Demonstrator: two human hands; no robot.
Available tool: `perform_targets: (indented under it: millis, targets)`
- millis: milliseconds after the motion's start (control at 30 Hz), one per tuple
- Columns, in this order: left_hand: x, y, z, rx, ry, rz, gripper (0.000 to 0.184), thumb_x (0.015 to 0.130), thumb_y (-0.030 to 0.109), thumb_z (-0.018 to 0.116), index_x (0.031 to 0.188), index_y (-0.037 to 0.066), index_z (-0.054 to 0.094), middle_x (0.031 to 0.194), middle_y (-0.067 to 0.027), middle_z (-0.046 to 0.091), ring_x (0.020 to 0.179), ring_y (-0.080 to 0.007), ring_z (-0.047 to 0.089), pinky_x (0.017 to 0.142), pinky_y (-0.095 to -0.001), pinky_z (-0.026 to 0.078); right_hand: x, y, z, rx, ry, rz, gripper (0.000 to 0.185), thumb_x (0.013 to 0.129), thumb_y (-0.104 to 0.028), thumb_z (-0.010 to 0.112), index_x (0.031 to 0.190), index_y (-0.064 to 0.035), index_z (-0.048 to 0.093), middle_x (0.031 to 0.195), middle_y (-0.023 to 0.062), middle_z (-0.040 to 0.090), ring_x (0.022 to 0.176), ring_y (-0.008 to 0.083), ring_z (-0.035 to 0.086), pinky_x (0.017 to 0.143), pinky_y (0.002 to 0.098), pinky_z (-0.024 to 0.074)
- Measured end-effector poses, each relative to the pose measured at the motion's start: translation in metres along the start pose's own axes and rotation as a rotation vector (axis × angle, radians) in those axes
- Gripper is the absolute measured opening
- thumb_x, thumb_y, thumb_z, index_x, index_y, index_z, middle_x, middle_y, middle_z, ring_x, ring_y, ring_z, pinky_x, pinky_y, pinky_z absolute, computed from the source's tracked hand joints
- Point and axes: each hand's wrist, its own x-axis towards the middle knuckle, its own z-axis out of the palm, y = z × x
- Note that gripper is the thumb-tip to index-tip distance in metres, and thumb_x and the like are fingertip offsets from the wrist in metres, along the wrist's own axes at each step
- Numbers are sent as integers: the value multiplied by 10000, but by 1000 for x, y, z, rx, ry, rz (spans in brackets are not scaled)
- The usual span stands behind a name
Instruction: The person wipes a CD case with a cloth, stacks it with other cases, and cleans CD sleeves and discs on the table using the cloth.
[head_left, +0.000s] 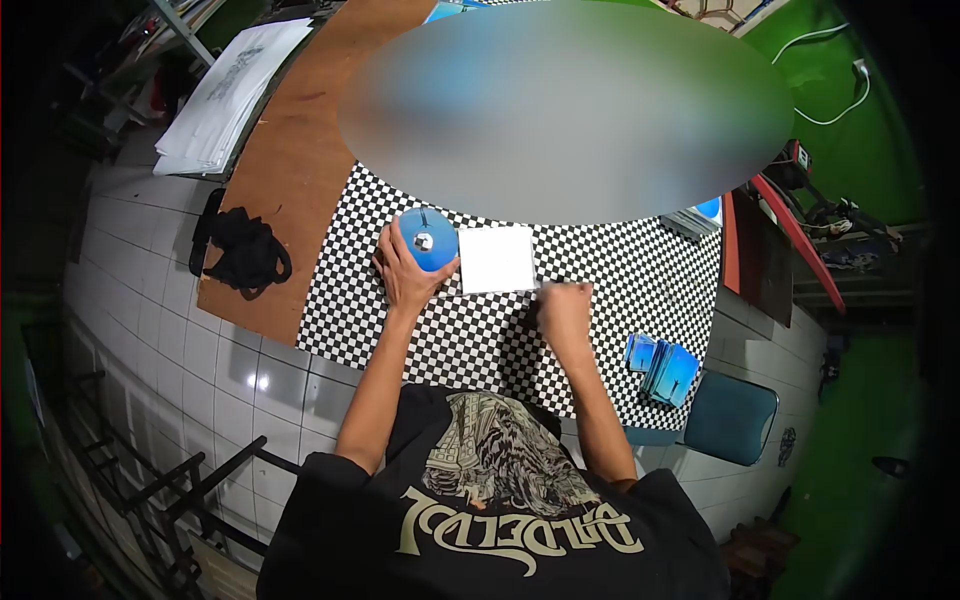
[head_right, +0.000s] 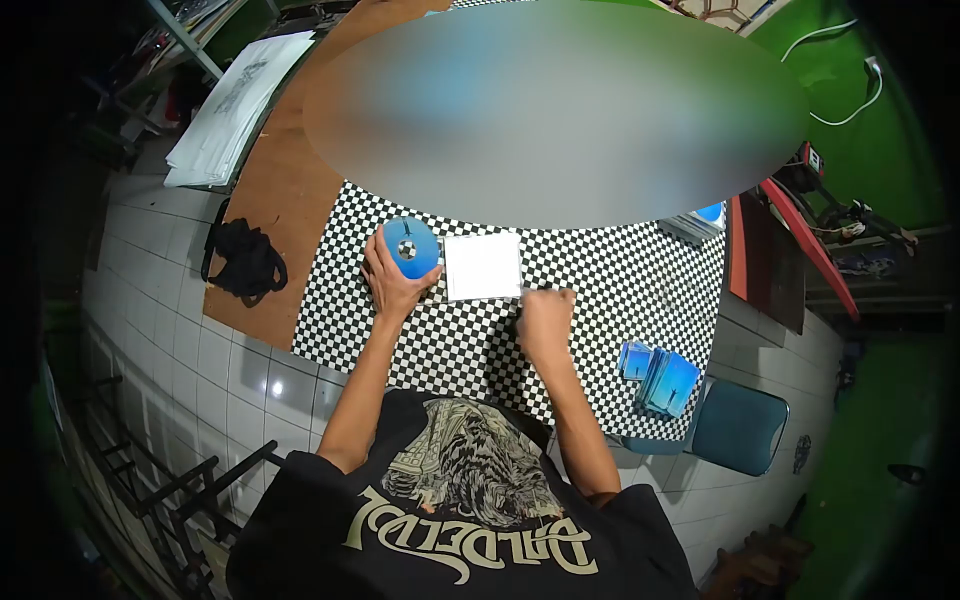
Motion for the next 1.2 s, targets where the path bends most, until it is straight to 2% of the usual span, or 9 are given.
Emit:
perform_targets:
  millis: [167,233,300,333,400,567,667,933,1200]
  targets:
    - [8,3,-1,-52,-23,10,1365,589,819,795,1612,134,205,1515,-196,301,1344,-422,430,1046,-689,345,32,17,-16,317,323,-29,257,838,99,622,979,-28,795,685,136,701,665,267,667,978,488,486]
    - [9,3,0,2,-14,13,1359,590,808,802,1610,133,209,1518,-201,298,1337,-422,438,1042,-689,348,59,1,17,822,251,-36,118,913,-24,699,968,-43,802,799,177,752,597,270,624,992,442,467]
    - [10,3,0,5,-13,18,1353,593,799,807,1608,130,213,1517,-201,303,1337,-419,440,1043,-683,351,75,-22,32,850,301,-132,130,884,-23,720,975,-57,806,876,176,764,760,297,681,963,415,470]
    - [10,3,-1,6,-12,19,1347,596,789,812,1607,128,217,1516,-200,308,1336,-415,443,1045,-677,353,82,-34,38,851,300,-132,130,884,-23,720,975,-57,806,876,176,764,760,297,681,963,415,470]
    - [9,4,-1,8,-9,15,1341,599,780,816,1606,125,221,1515,-200,313,1336,-412,445,1046,-671,356,92,-53,51,649,509,-164,112,836,-14,742,919,-64,799,953,118,776,959,288,683,931,412,465]
    - [10,10,-7,7,20,47,1328,617,774,813,1601,100,229,1502,-196,338,1346,-385,446,1078,-636,341,106,-70,82,561,665,-231,128,831,-56,741,949,-87,782,950,70,773,1053,289,652,943,423,444]
    - [9,8,-6,10,22,51,1329,628,808,786,1595,78,240,1489,-192,353,1355,-368,444,1101,-619,312,101,-66,91,269,742,-307,191,841,-108,724,1027,-108,763,949,44,754,1049,292,636,984,438,413]
    - [10,4,-1,-9,19,46,1342,619,817,787,1598,84,235,1499,-192,347,1393,-377,412,1108,-629,305,100,-55,89,161,674,-311,239,817,-117,691,1052,-123,738,1151,21,687,1184,287,564,1019,466,388]
    - [10,5,-1,-10,2,21,1346,618,830,777,1599,84,235,1505,-192,343,1393,-372,412,1109,-628,302,104,-51,87,103,634,-429,247,815,-112,684,1058,-101,720,1152,43,671,1216,286,550,1039,475,391]
